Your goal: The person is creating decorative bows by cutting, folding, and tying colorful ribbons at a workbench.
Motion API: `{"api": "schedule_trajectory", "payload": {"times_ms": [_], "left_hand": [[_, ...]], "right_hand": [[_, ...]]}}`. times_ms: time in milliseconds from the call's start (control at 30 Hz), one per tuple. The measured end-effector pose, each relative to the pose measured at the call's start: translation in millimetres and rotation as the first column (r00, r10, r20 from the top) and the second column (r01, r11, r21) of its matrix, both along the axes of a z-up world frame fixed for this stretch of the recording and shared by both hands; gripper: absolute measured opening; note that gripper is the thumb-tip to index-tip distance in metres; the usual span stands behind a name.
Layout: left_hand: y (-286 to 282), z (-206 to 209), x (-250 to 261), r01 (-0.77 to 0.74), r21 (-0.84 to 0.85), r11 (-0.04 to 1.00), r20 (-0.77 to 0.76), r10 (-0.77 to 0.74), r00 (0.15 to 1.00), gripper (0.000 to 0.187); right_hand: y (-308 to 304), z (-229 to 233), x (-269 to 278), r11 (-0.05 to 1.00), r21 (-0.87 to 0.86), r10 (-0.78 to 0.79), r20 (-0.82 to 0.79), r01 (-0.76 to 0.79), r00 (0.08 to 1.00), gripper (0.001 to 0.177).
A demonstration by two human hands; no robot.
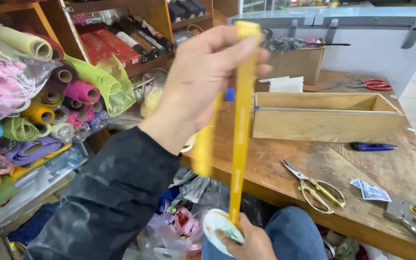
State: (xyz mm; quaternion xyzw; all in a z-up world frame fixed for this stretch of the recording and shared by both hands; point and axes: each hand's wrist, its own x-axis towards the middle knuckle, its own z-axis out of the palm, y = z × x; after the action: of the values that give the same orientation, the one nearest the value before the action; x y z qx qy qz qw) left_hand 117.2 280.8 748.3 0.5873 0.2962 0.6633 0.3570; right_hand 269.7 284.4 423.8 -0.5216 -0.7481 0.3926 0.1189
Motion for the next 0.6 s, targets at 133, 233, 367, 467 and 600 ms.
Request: {"api": "schedule_trajectory", "payload": {"times_ms": [133,233,367,467,600], "left_hand": [[6,18,-8,-0.216,0.030,0.976,0.068,0.213,0.975,0.016],[26,26,-95,-0.386,0.262,0.885,0.252,0.323,0.912,0.017],[-13,-32,-295,-0.223,0.917,0.332,-0.363,0.925,-0.114,0.035],[48,-95,-427,-0.385,0.641,0.664,-0.338,0.695,0.635,0.041],[72,-90,-389,-0.367,0.601,0.710,-0.377,0.657,0.653,0.037]], "right_hand": [[18,-54,5,0.957,0.174,-0.188,-0.233,0.231,0.954,0.054],[29,-43,54,0.882,0.184,-0.437,-0.027,0.435,0.899,0.064],[34,-94,141,0.702,0.477,-0.548,-0.112,0.529,0.829,0.064],[33,-113,199,0.371,0.809,-0.503,-0.237,0.455,0.831,0.069],[27,-92,247,0.448,0.820,-0.450,-0.138,0.356,0.883,0.062]]}}
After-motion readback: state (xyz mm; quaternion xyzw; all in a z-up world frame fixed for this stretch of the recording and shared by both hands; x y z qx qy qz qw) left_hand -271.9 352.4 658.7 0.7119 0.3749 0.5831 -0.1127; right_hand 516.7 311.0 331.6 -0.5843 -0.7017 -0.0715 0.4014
